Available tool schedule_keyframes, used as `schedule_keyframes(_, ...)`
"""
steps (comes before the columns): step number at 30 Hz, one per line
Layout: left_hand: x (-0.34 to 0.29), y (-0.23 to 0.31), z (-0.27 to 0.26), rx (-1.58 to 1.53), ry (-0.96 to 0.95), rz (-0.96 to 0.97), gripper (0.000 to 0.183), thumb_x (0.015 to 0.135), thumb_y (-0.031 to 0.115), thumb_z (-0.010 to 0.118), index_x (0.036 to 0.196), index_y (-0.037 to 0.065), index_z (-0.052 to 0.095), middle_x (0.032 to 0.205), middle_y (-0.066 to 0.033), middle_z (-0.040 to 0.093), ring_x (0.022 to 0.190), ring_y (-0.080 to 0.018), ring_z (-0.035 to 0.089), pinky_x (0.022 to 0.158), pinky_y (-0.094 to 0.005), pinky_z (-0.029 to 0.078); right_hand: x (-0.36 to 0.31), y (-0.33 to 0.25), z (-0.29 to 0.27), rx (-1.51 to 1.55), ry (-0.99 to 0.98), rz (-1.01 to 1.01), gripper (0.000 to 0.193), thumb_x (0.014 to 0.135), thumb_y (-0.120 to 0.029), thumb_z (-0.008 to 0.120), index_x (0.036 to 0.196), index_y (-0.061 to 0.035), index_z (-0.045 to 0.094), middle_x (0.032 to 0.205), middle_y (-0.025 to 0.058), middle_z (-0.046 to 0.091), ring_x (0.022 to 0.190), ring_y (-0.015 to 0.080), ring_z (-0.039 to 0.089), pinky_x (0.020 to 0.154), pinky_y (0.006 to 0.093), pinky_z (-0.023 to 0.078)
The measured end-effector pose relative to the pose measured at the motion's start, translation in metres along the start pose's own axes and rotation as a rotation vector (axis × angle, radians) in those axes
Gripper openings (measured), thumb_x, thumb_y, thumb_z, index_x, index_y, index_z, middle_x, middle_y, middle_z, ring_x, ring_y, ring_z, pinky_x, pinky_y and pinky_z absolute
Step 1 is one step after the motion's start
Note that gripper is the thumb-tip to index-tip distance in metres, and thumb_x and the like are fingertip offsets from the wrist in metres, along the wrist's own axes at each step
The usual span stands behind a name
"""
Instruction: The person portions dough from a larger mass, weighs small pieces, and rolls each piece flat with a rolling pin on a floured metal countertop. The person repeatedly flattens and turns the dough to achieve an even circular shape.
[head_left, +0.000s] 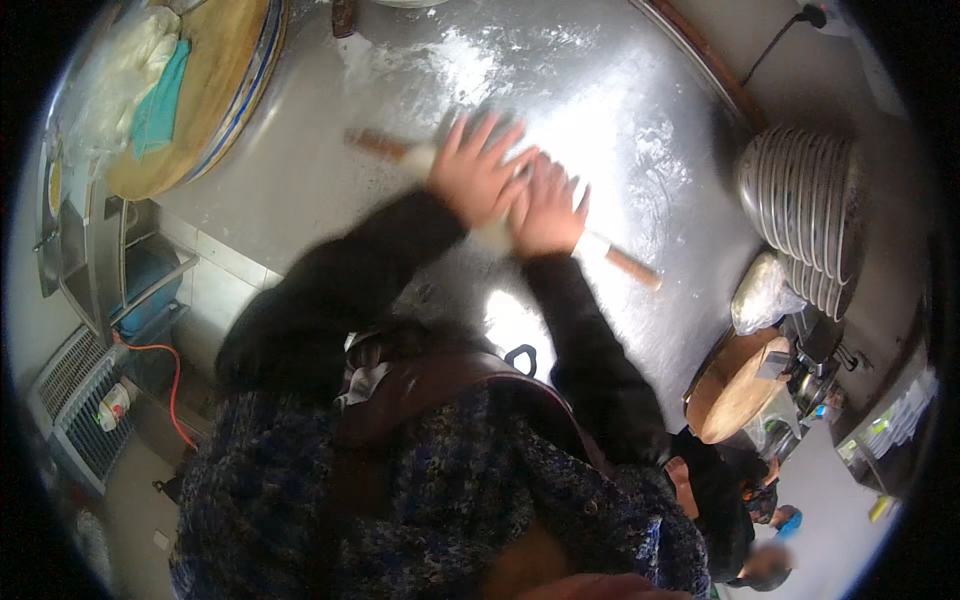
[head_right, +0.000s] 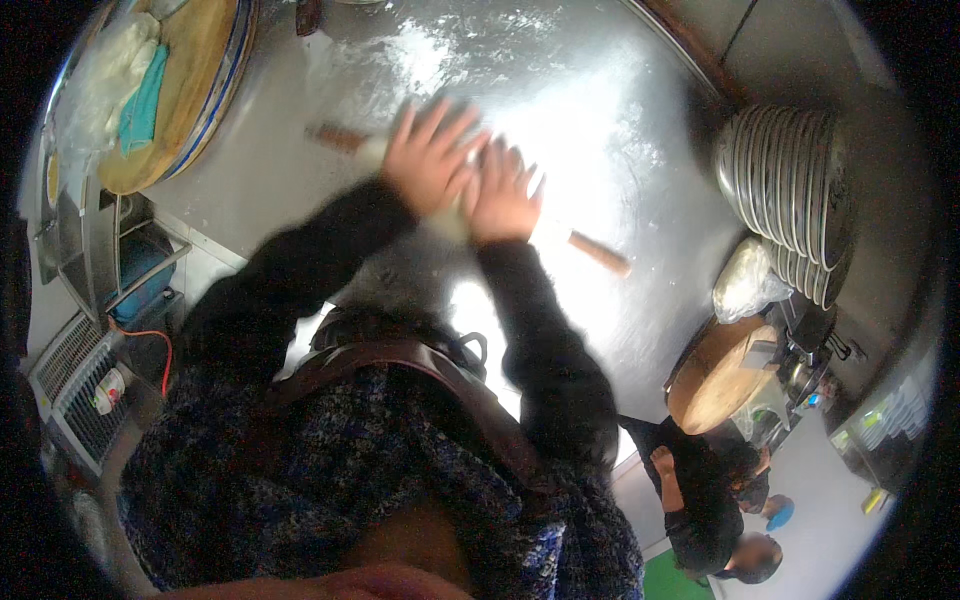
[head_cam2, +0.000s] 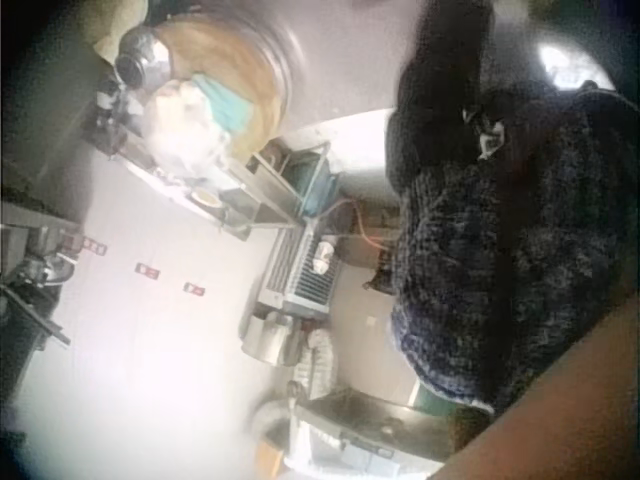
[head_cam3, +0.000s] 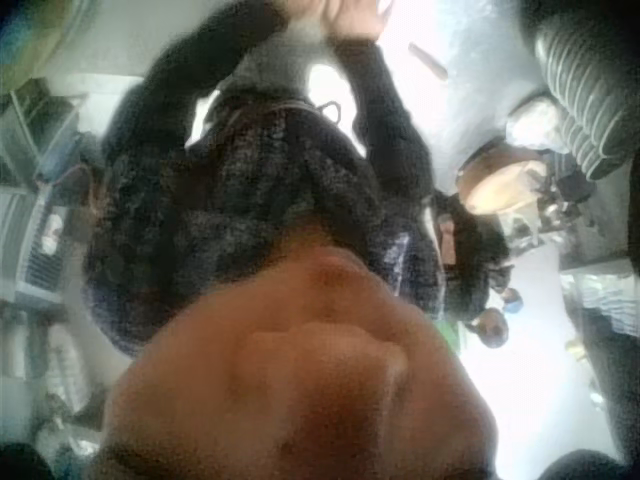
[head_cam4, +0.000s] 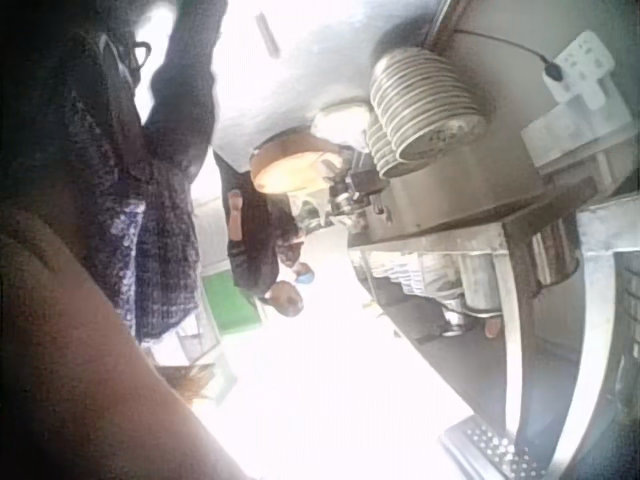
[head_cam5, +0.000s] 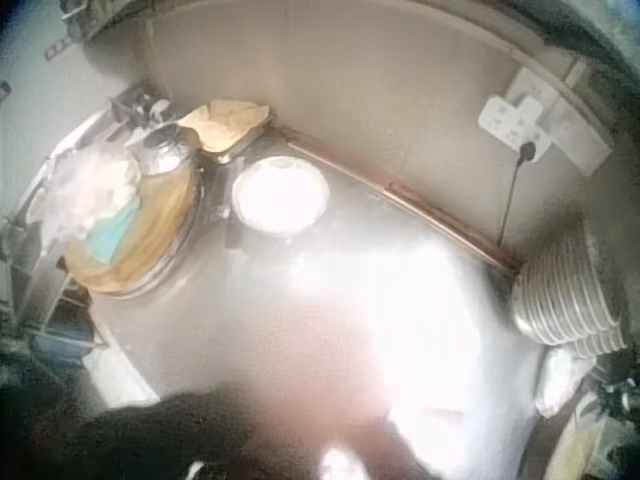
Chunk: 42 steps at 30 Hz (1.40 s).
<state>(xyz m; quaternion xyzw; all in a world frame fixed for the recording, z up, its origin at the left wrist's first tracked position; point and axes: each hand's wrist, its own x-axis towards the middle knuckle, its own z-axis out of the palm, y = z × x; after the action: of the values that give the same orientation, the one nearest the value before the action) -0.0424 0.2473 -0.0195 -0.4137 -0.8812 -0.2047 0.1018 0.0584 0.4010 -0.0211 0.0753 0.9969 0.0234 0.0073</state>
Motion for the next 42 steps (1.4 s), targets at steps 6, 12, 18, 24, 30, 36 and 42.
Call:
schedule_keyframes(6, 0.161, -0.061, 0.062, -0.062, 0.340, 0.067, 0.044, 0.103, 0.044, 0.052, 0.140, 0.023, 0.064, 0.142, -0.0093, 0.064, 0.122, -0.0338, 0.063, 0.109, -0.0461, 0.044, 0.138, 0.092, 0.006, 0.391, 0.304, 0.044, 0.065, 0.102, -0.050, 0.036, 0.150, -0.0100, 0.054, 0.157, 0.0196, 0.049, 0.144, 0.0366, 0.048, 0.119, 0.0613, 0.030)
schedule_keyframes(12, 0.068, -0.084, -0.006, 0.034, -0.124, 0.080, 0.058, 0.095, 0.046, 0.065, 0.138, 0.007, 0.060, 0.125, -0.0147, 0.061, 0.119, -0.0335, 0.057, 0.101, -0.0468, 0.045, 0.055, 0.109, -0.012, 0.030, 0.125, -0.152, 0.073, 0.094, -0.046, 0.070, 0.155, -0.0162, 0.043, 0.134, 0.0162, 0.061, 0.117, 0.0337, 0.062, 0.102, 0.0584, 0.050)
schedule_keyframes(18, 0.001, -0.079, -0.031, 0.024, -0.379, -0.161, 0.063, 0.092, 0.038, 0.070, 0.142, 0.004, 0.054, 0.121, -0.0177, 0.060, 0.115, -0.0360, 0.057, 0.099, -0.0489, 0.046, 0.073, 0.166, -0.008, 0.004, -0.061, -0.172, 0.068, 0.092, -0.046, 0.067, 0.145, -0.0081, 0.049, 0.131, 0.0217, 0.061, 0.124, 0.0362, 0.059, 0.110, 0.0572, 0.045)
schedule_keyframes(24, -0.107, 0.001, -0.067, -0.043, -0.367, -0.230, 0.061, 0.091, 0.024, 0.068, 0.145, 0.002, 0.049, 0.121, -0.0191, 0.060, 0.111, -0.0355, 0.059, 0.093, -0.0482, 0.048, -0.002, 0.191, -0.009, -0.040, -0.048, -0.103, 0.057, 0.086, -0.024, 0.069, 0.138, -0.0040, 0.053, 0.128, 0.0220, 0.060, 0.125, 0.0386, 0.055, 0.117, 0.0518, 0.037)
schedule_keyframes(30, -0.199, 0.047, -0.083, -0.202, -0.379, -0.029, 0.056, 0.089, 0.005, 0.065, 0.144, 0.006, 0.055, 0.121, -0.0164, 0.063, 0.115, -0.0368, 0.060, 0.101, -0.0485, 0.049, -0.174, 0.195, 0.011, -0.048, 0.074, 0.037, 0.037, 0.094, -0.017, 0.056, 0.128, -0.0035, 0.060, 0.129, 0.0212, 0.062, 0.131, 0.0397, 0.054, 0.119, 0.0540, 0.035)
schedule_keyframes(36, -0.230, 0.055, -0.083, -0.293, -0.484, 0.024, 0.047, 0.091, 0.006, 0.063, 0.138, 0.010, 0.061, 0.120, -0.0146, 0.063, 0.116, -0.0357, 0.060, 0.102, -0.0478, 0.049, -0.309, 0.181, 0.013, -0.060, -0.048, 0.125, 0.036, 0.094, -0.015, 0.060, 0.128, -0.0051, 0.059, 0.116, 0.0172, 0.062, 0.111, 0.0372, 0.061, 0.100, 0.0543, 0.047)
schedule_keyframes(42, -0.159, 0.043, -0.060, -0.106, 0.032, -0.223, 0.057, 0.091, 0.019, 0.067, 0.144, 0.005, 0.053, 0.129, -0.0190, 0.061, 0.126, -0.0374, 0.054, 0.107, -0.0511, 0.044, -0.356, 0.143, -0.004, 0.395, -0.255, 0.424, 0.022, 0.084, -0.007, 0.071, 0.105, -0.0039, 0.064, 0.101, 0.0190, 0.062, 0.093, 0.0406, 0.064, 0.084, 0.0476, 0.054)
